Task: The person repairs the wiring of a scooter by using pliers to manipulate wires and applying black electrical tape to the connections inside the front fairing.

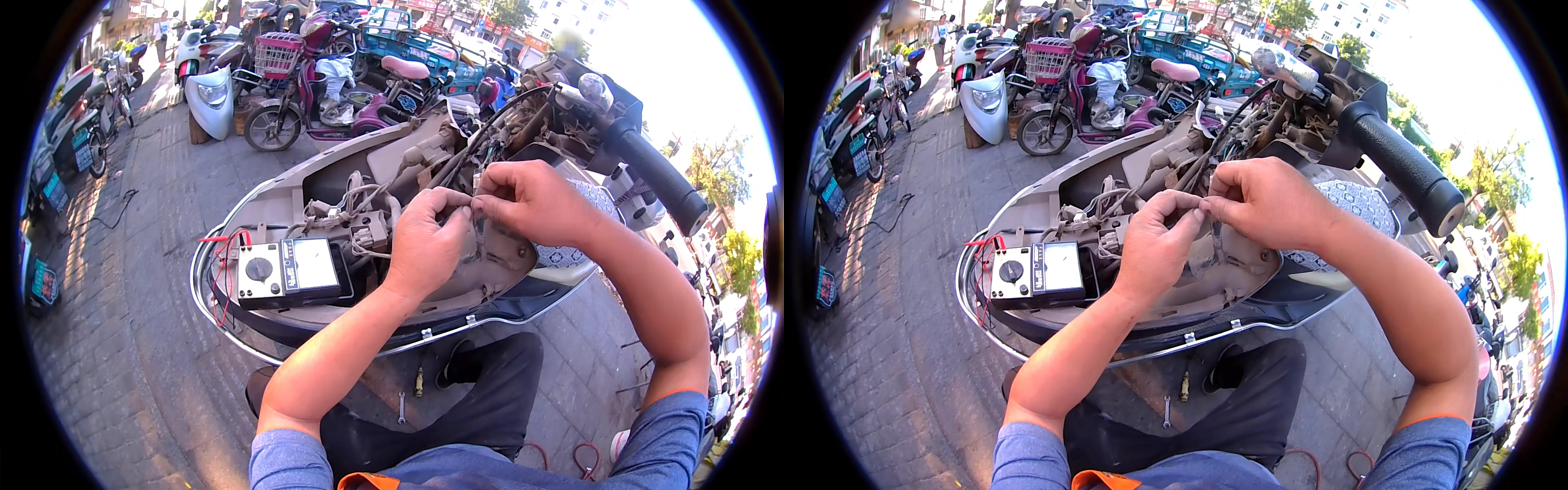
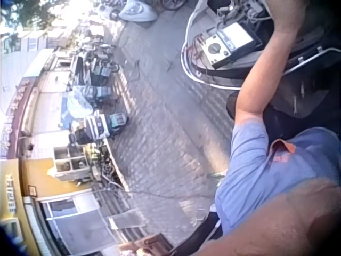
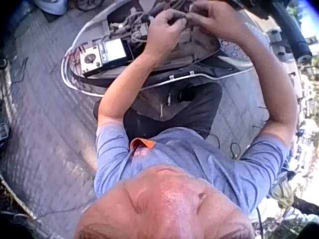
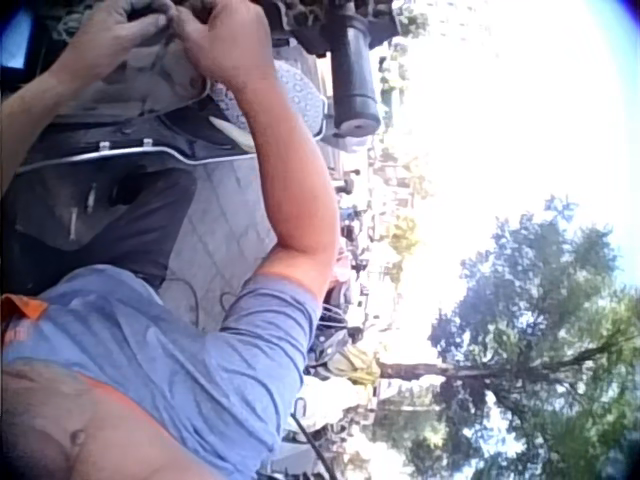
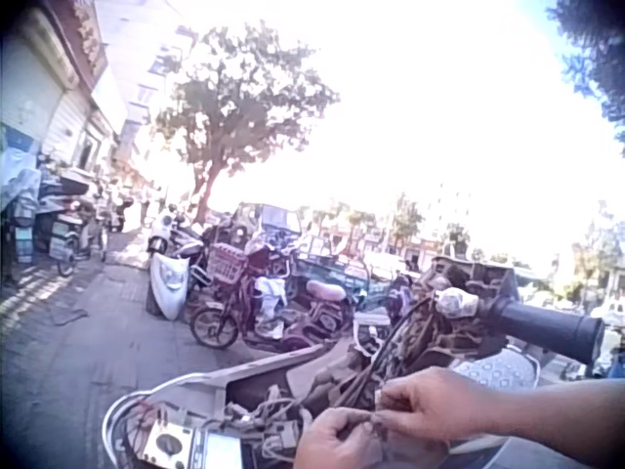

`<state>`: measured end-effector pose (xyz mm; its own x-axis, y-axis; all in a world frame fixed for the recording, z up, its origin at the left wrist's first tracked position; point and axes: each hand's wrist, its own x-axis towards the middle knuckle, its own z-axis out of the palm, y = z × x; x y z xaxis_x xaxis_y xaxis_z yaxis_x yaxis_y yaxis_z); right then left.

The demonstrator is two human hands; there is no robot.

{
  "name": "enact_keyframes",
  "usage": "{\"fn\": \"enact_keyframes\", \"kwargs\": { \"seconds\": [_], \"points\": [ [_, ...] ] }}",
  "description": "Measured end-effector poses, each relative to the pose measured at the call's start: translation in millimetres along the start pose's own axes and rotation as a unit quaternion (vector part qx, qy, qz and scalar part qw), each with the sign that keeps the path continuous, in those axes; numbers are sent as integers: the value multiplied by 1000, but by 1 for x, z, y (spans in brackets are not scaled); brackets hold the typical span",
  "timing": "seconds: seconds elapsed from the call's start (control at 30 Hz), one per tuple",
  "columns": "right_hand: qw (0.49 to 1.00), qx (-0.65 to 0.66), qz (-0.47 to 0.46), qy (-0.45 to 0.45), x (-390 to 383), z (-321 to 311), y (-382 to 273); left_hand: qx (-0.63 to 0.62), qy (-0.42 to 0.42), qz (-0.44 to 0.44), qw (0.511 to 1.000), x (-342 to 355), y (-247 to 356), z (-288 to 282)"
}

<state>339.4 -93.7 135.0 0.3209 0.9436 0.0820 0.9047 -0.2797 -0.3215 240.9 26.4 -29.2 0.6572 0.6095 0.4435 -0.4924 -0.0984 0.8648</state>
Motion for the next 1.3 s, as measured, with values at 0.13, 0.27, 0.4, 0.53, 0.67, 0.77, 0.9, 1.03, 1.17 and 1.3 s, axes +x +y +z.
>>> {"fn": "enact_keyframes", "kwargs": {
  "seconds": [0.13, 0.27, 0.4, 0.53, 0.67, 0.77, 0.9, 1.03, 1.17, 1.3],
  "points": [
    [952, -176, -229, 98, 2, 0, 3, -37, 9, -14, 999, 2, -1, -1],
    [940, -233, -248, 32, 8, -9, 4, -73, -21, -80, 994, 2, 5, -8],
    [940, -245, -238, 23, 11, -8, 2, -104, -39, -110, 988, 4, 11, -14],
    [958, -212, -189, 26, 11, -3, -1, -98, -38, -100, 989, 5, 13, -16],
    [971, -178, -157, 18, 11, -2, -7, -60, -31, -85, 994, 6, 14, -19],
    [971, -157, -178, 21, 11, -1, -4, -47, -21, -81, 995, 8, 16, -23],
    [964, -179, -198, 19, 13, -1, 8, -45, -30, -92, 994, 9, 20, -23],
    [959, -213, -185, 13, 15, 2, -1, -45, -41, -79, 995, 9, 16, -27],
    [955, -218, -200, 31, 16, 7, -3, -55, -46, -57, 996, 9, 12, -28],
    [958, -197, -203, 47, 13, 12, -3, -11, -54, -36, 998, 10, 14, -28]
  ]
}}
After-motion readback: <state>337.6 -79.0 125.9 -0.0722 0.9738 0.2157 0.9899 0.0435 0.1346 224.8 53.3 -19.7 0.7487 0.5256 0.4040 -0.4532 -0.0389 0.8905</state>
